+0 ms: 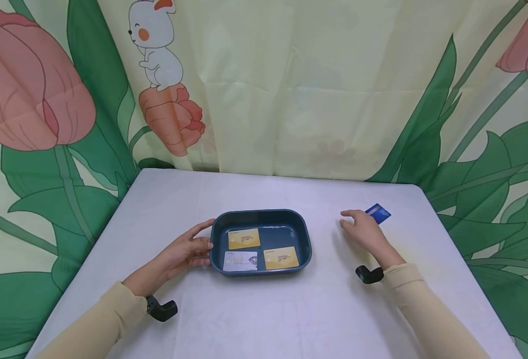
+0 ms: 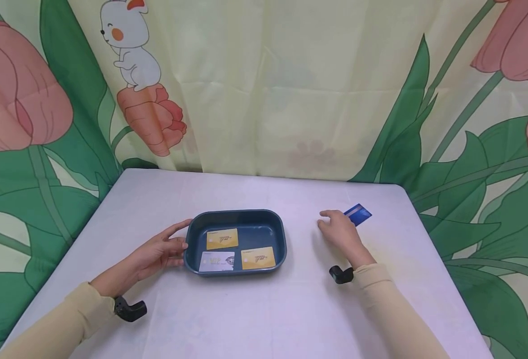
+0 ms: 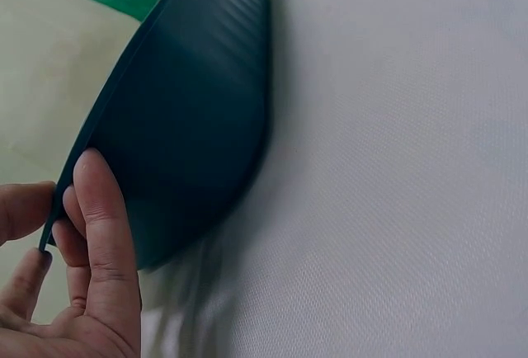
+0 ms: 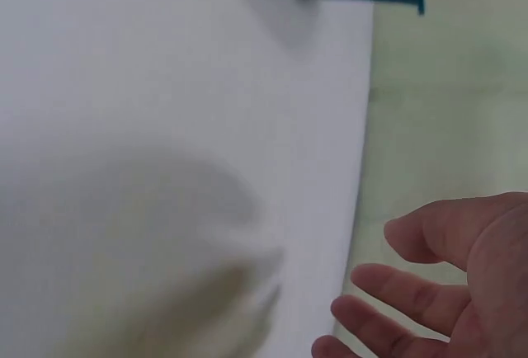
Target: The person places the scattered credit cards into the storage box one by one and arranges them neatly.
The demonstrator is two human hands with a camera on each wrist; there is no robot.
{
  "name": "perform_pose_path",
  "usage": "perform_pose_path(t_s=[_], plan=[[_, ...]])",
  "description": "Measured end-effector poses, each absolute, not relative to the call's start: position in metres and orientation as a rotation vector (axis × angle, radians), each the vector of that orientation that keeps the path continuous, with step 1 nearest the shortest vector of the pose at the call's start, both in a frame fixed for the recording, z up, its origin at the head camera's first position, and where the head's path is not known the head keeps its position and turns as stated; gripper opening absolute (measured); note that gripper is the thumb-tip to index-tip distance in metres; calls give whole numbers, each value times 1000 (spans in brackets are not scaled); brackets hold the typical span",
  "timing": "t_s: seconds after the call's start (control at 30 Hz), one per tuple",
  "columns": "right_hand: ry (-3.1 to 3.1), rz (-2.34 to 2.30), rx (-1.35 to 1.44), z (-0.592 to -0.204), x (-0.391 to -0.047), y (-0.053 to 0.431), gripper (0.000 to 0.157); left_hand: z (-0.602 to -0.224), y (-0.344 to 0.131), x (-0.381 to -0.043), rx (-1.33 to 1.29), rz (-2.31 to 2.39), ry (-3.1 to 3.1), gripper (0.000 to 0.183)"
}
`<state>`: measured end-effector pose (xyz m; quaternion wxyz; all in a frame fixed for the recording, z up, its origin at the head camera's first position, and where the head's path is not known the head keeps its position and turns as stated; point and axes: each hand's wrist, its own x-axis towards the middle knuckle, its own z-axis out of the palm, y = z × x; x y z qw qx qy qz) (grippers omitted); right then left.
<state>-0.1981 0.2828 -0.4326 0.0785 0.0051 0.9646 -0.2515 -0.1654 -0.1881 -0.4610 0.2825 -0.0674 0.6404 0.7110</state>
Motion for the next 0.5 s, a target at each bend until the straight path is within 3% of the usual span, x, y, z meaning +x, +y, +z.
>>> perform_pose_path(t_s=[0.5], plan=[[2900, -617, 175, -459, -208, 335, 61, -462, -187, -164, -181, 1905, 1726, 76]])
